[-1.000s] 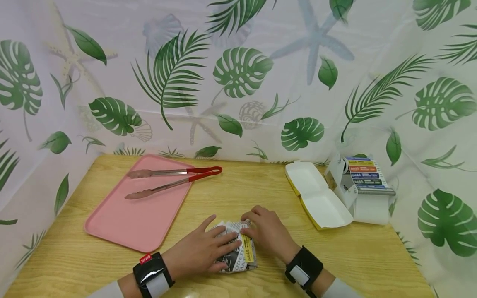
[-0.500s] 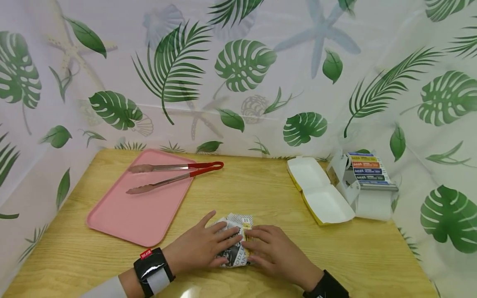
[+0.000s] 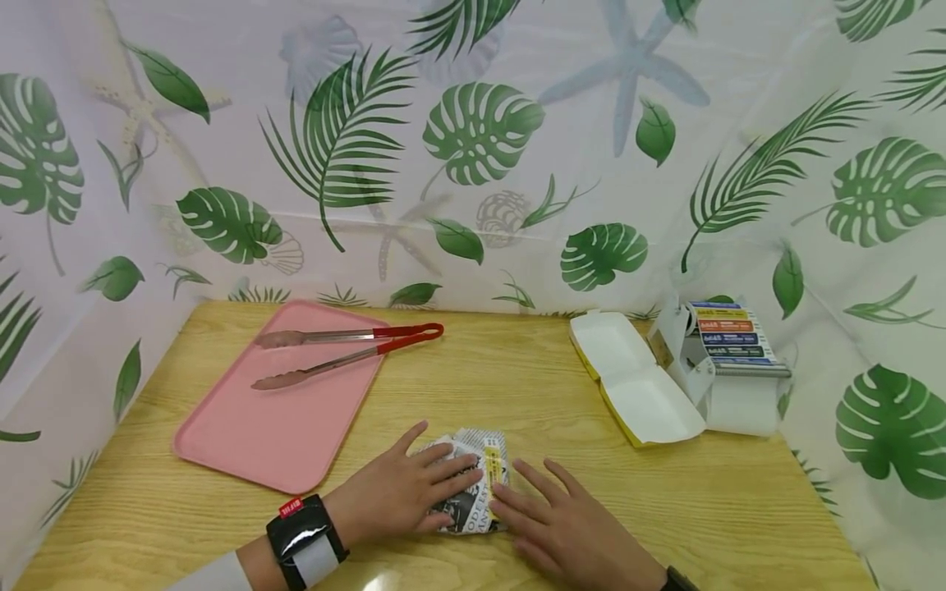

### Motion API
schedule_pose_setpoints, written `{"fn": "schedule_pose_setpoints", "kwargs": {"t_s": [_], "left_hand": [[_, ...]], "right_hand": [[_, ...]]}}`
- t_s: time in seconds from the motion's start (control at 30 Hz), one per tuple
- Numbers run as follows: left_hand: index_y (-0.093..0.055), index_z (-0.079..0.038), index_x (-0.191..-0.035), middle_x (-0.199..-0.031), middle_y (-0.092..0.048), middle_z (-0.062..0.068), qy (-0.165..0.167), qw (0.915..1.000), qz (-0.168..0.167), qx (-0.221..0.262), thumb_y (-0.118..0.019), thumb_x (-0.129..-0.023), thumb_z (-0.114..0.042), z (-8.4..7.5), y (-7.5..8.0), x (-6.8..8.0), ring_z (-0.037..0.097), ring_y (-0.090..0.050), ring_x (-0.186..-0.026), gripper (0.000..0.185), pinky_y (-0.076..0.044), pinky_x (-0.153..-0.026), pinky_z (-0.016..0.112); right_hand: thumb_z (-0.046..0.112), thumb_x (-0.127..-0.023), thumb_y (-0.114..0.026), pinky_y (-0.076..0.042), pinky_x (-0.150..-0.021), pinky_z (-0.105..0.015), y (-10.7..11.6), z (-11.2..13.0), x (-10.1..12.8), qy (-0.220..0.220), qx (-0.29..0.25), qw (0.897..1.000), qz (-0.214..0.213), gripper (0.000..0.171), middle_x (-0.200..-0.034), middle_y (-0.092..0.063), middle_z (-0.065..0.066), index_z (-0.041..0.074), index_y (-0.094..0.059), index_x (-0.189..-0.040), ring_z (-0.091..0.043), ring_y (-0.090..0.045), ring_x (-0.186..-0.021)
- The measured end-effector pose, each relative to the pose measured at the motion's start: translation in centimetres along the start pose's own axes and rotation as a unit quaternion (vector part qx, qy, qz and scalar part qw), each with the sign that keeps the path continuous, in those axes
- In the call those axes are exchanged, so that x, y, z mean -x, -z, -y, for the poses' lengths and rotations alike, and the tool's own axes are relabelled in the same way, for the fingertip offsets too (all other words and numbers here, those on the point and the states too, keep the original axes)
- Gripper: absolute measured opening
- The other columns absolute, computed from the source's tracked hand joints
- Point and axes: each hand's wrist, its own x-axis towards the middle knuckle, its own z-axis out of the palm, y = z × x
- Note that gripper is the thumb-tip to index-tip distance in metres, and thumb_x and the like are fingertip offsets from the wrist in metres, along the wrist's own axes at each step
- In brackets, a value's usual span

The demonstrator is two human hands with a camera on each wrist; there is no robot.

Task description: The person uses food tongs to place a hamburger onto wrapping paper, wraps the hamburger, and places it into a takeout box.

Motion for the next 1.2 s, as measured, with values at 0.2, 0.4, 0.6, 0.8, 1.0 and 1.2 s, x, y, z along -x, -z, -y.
{"fn": "schedule_pose_setpoints", "kwargs": {"t_s": [0.2,0.4,0.6,0.8,1.0,1.2], "left_hand": [[-0.038,-0.024,-0.159,-0.159,-0.04,-0.007,0.0,0.9999,0.001,0.015,-0.039,-0.107,-0.053,-0.1,0.2,0.0,0.017,-0.045,-0.14,0.059,-0.029,-0.117,0.055],[-0.035,-0.024,-0.16,-0.161,-0.038,-0.007,0.004,0.9996,0.013,0.025,-0.036,-0.108,-0.052,-0.3,0.1,-0.1,0.017,-0.043,-0.142,0.059,-0.029,-0.117,0.054],[-0.032,-0.024,-0.161,-0.161,-0.038,-0.006,0.013,0.9992,0.021,0.031,-0.034,-0.109,-0.051,-0.4,-0.1,0.0,0.016,-0.043,-0.142,0.059,-0.028,-0.118,0.053],[-0.03,-0.024,-0.162,-0.162,-0.036,-0.006,0.022,0.9976,0.029,0.059,-0.033,-0.109,-0.049,-0.5,-0.3,0.1,0.018,-0.04,-0.144,0.058,-0.027,-0.118,0.055],[-0.029,-0.025,-0.162,-0.162,-0.035,-0.006,0.028,0.9961,0.025,0.079,-0.032,-0.11,-0.048,-0.4,-0.5,0.1,0.019,-0.039,-0.145,0.057,-0.028,-0.117,0.056],[-0.028,-0.025,-0.162,-0.163,-0.033,-0.006,0.029,0.9949,0.037,0.089,-0.031,-0.11,-0.048,-0.4,-0.5,-0.1,0.019,-0.037,-0.146,0.057,-0.026,-0.118,0.056]], "right_hand": [[0.045,-0.104,-0.054,-0.032,-0.112,-0.049,-0.3,0.4,0.3,0.004,0.025,1.0,0.003,0.053,-0.155,-0.047,0.005,0.023,-0.05,-0.152,-0.032,-0.039,-0.144],[0.05,-0.109,-0.036,-0.017,-0.117,-0.044,-0.5,0.8,0.8,0.002,0.044,0.999,-0.004,0.053,-0.156,-0.045,0.005,0.022,-0.05,-0.152,-0.029,-0.041,-0.143],[0.05,-0.109,-0.034,-0.014,-0.116,-0.043,-0.7,1.0,1.1,0.0,0.046,0.999,-0.005,0.053,-0.156,-0.045,0.006,0.022,-0.052,-0.151,-0.029,-0.041,-0.143],[0.051,-0.108,-0.037,-0.017,-0.113,-0.047,-1.1,1.0,1.2,0.0,0.055,0.998,-0.008,0.054,-0.157,-0.044,0.005,0.021,-0.052,-0.15,-0.031,-0.042,-0.142],[0.053,-0.105,-0.043,0.0,-0.12,-0.046,-1.4,1.2,1.5,-0.014,0.053,0.998,0.008,0.059,-0.161,-0.037,0.005,0.022,-0.046,-0.155,-0.033,-0.039,-0.144],[0.055,-0.106,-0.037,-0.003,-0.119,-0.048,-1.5,1.2,1.9,-0.013,0.065,0.998,0.002,0.059,-0.161,-0.038,0.005,0.021,-0.048,-0.154,-0.033,-0.039,-0.143]]}}
